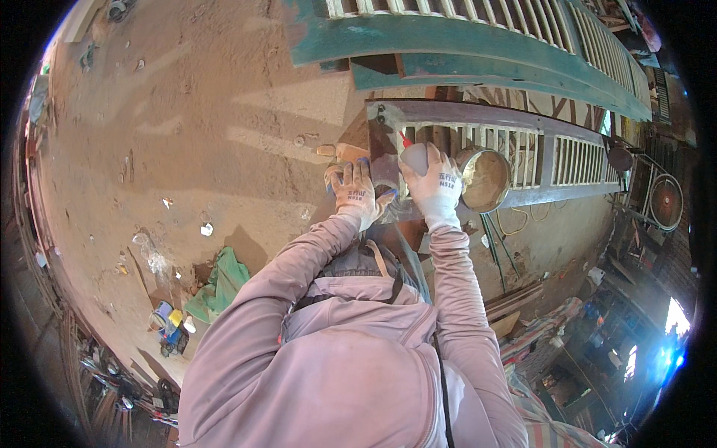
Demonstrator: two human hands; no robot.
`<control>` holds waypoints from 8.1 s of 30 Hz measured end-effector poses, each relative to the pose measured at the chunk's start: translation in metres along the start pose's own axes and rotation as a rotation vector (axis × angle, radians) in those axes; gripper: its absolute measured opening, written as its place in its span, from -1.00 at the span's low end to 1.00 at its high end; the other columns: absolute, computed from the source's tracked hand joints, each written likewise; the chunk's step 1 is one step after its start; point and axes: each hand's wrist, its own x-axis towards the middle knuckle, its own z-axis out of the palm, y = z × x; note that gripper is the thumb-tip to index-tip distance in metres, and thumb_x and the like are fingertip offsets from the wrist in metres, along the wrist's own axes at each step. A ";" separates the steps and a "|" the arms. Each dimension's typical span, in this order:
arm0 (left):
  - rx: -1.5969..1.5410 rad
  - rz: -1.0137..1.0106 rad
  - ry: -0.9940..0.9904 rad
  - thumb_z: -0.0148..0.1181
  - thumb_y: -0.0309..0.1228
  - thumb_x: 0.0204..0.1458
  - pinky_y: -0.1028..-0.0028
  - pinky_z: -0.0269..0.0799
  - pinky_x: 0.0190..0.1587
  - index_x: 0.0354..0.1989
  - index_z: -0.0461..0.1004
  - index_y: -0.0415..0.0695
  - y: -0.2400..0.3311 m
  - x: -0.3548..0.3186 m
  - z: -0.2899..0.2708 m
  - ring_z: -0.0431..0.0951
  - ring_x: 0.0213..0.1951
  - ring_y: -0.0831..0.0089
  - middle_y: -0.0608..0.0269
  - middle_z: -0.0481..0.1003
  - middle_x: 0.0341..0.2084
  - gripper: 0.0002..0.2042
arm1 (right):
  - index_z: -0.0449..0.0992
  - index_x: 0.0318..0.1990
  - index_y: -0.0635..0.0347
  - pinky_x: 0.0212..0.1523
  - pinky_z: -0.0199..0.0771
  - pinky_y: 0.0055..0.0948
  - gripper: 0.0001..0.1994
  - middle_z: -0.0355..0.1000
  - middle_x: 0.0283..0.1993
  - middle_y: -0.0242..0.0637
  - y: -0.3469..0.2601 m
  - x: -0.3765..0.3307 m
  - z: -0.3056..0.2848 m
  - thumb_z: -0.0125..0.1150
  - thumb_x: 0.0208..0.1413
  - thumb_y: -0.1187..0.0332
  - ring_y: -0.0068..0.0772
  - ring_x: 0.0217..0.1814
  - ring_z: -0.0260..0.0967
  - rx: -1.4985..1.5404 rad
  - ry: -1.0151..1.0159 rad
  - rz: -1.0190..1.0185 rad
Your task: The person uses a power sander to smooth the edges of a wooden slatted frame. They then apply glue from a bottle to the joints and press the pieces together to assemble the structure.
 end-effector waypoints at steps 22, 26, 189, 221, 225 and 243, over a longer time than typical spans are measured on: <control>0.040 -0.003 -0.002 0.04 0.28 0.16 -0.15 -0.23 0.50 0.54 -0.13 -0.33 -0.001 0.002 0.003 -0.06 0.55 0.05 -0.05 0.01 0.53 0.03 | 0.47 0.19 0.20 0.16 0.43 -0.01 -0.29 0.53 0.03 0.05 0.006 -0.031 0.004 0.41 -0.05 -0.08 0.13 0.13 0.46 0.028 -0.048 -0.005; 0.057 -0.009 -0.011 0.06 0.27 0.14 -0.15 -0.23 0.50 0.54 -0.11 -0.32 0.000 0.003 0.002 -0.06 0.55 0.06 -0.04 0.01 0.53 0.03 | 0.45 0.22 0.15 0.16 0.42 0.00 -0.28 0.53 0.04 0.03 0.005 -0.035 0.006 0.42 -0.06 -0.08 0.12 0.13 0.46 0.009 -0.091 -0.010; -0.448 0.089 0.586 0.21 -0.52 0.11 0.08 0.27 0.30 0.29 0.33 -0.31 1.159 0.235 0.292 0.42 0.18 -0.04 -0.19 0.40 0.15 -0.47 | 0.41 0.22 0.25 0.19 0.47 -0.42 -0.38 0.44 0.12 -0.25 1.393 -0.091 -0.399 0.48 -0.06 0.57 -0.39 0.11 0.43 1.119 0.818 0.901; 0.354 -0.156 0.785 0.26 0.04 0.13 0.14 0.49 0.10 0.14 0.57 0.23 1.456 0.445 0.174 0.54 0.04 0.13 0.18 0.56 0.01 -0.57 | 0.48 0.16 0.31 0.09 0.52 -0.35 -0.37 0.58 -0.02 -0.12 1.675 0.245 -0.570 0.58 -0.07 0.27 -0.32 -0.01 0.55 0.725 0.247 0.364; 0.338 -0.260 0.662 0.28 0.08 0.09 0.15 0.47 0.15 0.12 0.61 0.25 1.470 0.483 0.193 0.52 0.13 0.14 0.22 0.56 0.09 -0.56 | 0.49 0.15 0.32 0.07 0.52 -0.32 -0.37 0.58 -0.02 -0.10 1.709 0.271 -0.597 0.57 -0.07 0.24 -0.30 -0.02 0.55 0.669 0.209 0.219; 0.269 -0.269 0.721 0.38 -0.14 -0.05 0.18 0.43 0.17 -0.09 0.67 0.14 1.474 0.513 0.225 0.50 0.07 0.18 0.33 0.59 0.01 -0.68 | 0.49 0.14 0.27 0.05 0.52 -0.41 -0.41 0.55 -0.04 -0.20 1.672 0.222 -0.570 0.60 -0.05 0.30 -0.45 -0.03 0.50 0.760 0.249 0.445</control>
